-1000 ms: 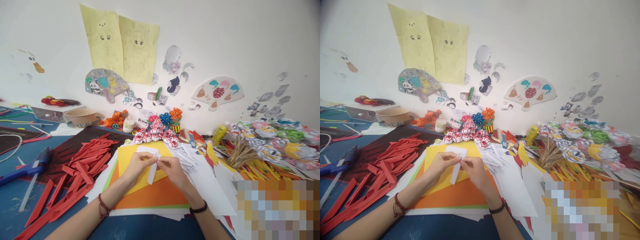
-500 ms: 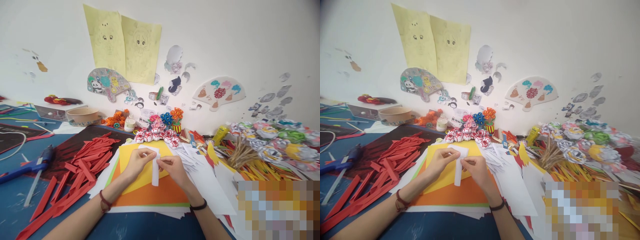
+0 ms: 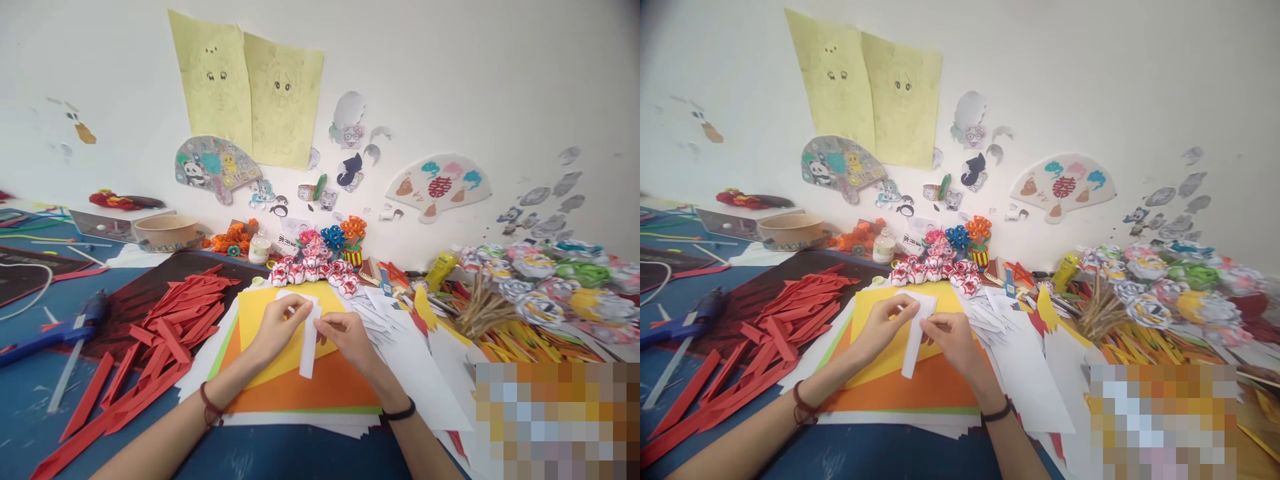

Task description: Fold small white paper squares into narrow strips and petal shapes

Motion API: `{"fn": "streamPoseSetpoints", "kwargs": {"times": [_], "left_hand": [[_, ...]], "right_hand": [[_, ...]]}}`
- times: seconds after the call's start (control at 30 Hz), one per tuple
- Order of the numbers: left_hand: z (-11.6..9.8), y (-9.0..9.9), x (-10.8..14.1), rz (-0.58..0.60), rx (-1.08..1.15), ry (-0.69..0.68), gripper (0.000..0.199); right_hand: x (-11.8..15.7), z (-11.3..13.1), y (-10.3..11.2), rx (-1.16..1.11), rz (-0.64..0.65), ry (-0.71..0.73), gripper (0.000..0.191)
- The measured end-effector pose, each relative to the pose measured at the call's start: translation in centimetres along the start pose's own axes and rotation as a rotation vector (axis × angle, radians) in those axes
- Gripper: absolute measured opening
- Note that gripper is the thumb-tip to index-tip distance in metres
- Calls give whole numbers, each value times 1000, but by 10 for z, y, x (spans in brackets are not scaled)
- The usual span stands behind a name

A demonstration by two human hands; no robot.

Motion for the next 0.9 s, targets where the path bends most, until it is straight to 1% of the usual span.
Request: {"fn": "streamPoseSetpoints", "kwargs": {"times": [0.13,0.33,0.5,0.73,0.9], "left_hand": [[-1,-1,2,1,-23,-2,26],[0,-1,3,-39,-17,-51,25],[1,-1,4,-40,2,-67,26],[0,0,5,-66,-17,-84,23],[-1,1,6,-81,-2,-87,24]], "right_hand": [[0,1,0,19,-4,18,31],[1,-1,1,12,-15,39,28],[1,-1,1,12,-21,41,28],[1,-2,2,30,-6,62,25],[1,-2,1,2,-32,40,22]]}}
Point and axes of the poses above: each hand's wrist, its own x-axis away from the middle knuckle, its own y-axis out of the back of the hand, z = x × y, the point moved 3 cm from there along -x, towards the middle knuckle, and after that the axes turned 5 degrees about y, right-handed, at the moved point
